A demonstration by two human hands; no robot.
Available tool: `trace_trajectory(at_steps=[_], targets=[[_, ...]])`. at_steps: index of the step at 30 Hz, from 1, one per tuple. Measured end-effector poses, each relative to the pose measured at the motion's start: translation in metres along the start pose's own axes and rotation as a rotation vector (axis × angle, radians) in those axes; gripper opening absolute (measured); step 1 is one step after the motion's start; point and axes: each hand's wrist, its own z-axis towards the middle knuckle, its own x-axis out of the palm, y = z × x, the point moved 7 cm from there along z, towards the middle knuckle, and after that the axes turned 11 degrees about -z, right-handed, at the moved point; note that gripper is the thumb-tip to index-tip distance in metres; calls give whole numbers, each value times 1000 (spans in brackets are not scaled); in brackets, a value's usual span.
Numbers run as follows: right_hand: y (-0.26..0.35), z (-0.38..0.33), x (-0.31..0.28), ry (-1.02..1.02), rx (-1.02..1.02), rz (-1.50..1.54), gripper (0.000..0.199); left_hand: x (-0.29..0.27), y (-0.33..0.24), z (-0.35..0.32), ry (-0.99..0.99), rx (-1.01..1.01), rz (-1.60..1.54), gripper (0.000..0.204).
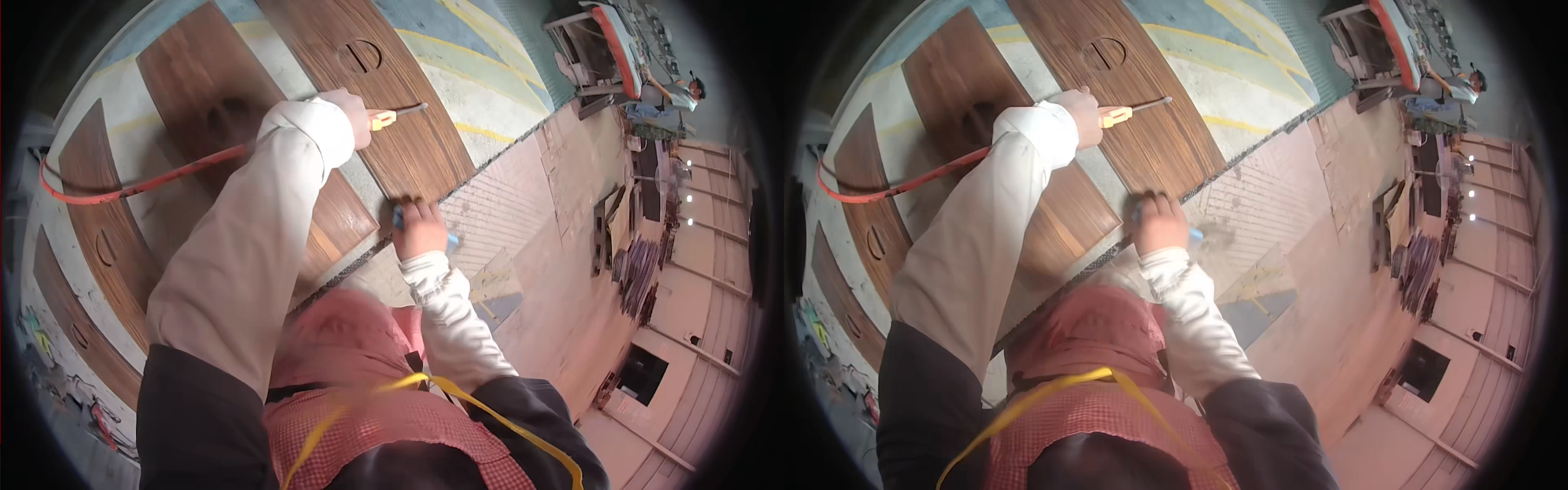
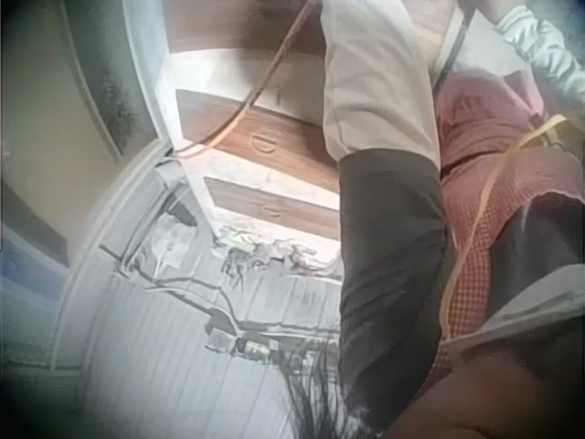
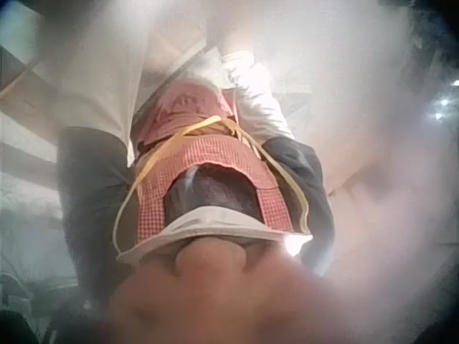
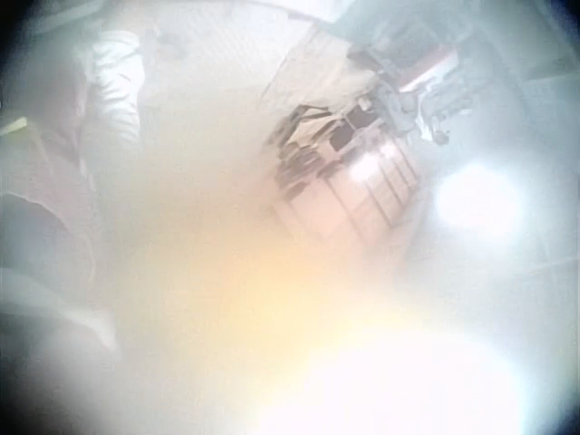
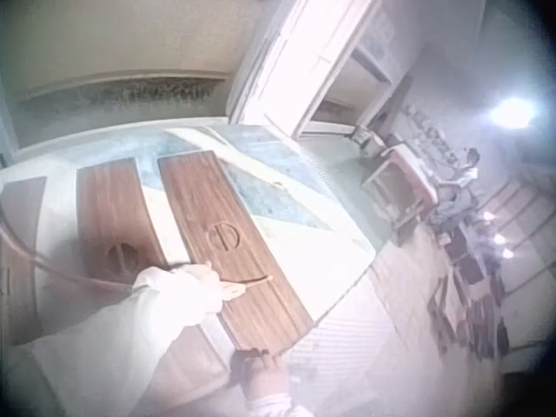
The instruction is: The person sands wooden panels by hand with a sanding block and uses an air gun to blow away dust.
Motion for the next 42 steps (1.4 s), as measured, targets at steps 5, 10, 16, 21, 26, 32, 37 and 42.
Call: trace_trajectory(at_steps=[5,10,16,21,26,32,37,42], targets=[[34,66,10,-53,-46,-42,14,-1,12,16,-90,-164,-224,32],[35,64,15,-13,-17,-63,20,-6,6,-3,-97,-156,-240,33],[-76,-91,12,309,159,-106,14,18,31,-1,-59,-212,-331,24],[-136,-157,-24,305,465,185,25,54,13,-127,-453,-148,-612,39],[-98,-150,-23,298,373,314,24,126,-1,-235,-174,-391,-628,41],[-60,-128,-18,350,197,403,20,137,12,-331,-320,-652,-502,32],[-40,-119,-16,312,142,409,21,123,38,-338,-516,-755,-607,32],[1,-121,-26,303,65,442,17,129,73,-368,-497,-889,-612,33]])
